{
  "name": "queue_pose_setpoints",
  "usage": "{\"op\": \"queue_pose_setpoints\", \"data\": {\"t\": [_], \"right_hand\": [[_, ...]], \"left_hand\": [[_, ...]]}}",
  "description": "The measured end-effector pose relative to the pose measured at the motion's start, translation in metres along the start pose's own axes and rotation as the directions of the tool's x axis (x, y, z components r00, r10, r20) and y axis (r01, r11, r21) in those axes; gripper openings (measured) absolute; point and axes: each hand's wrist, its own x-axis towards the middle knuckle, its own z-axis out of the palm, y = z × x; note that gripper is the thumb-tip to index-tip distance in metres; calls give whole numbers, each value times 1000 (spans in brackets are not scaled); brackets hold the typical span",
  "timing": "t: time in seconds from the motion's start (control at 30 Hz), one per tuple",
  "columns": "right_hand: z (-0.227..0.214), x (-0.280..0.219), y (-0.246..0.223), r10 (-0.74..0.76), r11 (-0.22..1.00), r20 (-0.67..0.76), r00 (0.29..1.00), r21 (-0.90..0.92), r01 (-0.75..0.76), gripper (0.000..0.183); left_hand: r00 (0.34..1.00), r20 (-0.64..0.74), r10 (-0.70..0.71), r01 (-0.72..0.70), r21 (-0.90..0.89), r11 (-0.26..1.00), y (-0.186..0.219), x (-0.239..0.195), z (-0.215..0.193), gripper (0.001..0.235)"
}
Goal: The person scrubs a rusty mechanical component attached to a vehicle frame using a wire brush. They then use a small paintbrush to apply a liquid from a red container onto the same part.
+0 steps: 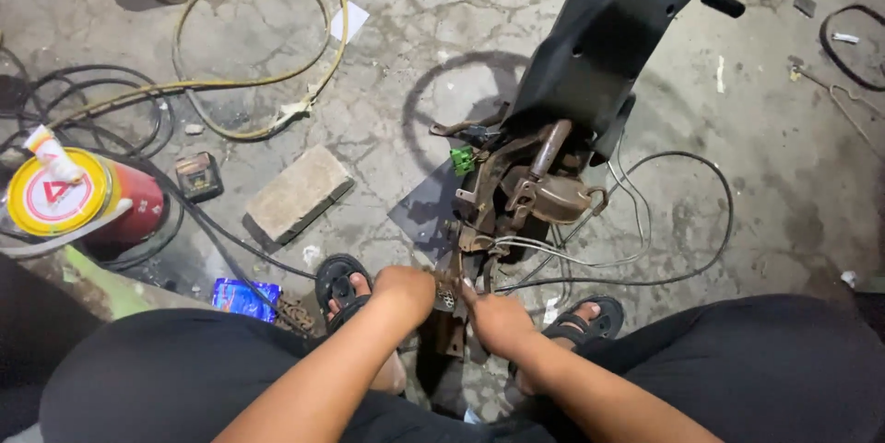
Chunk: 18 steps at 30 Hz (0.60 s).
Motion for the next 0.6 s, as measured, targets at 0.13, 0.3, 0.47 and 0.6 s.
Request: {"op": "queue_pose_setpoints", "data": {"t": [0.13,0.3,0.47,0.6], "right_hand": [[3,2,4,-1,999,-33,999,32,2,44],[17,24,17,47,993,-69,997,115,-39,45],[-20,-7,5,25,992,-19,1000,120,-23,42],[-30,-6,6,65,989,-74,995,138,-54,43]], "left_hand": [[1000,14,1,-1,-52,999,2,-5,-9,17],[1000,-5,11,-11,-27,1000,6,19,12,18],[1000,-1,2,-2,-86,996,3,-6,-13,24],[1000,-16,24,-25,-42,999,6,-7,-15,23]]}}
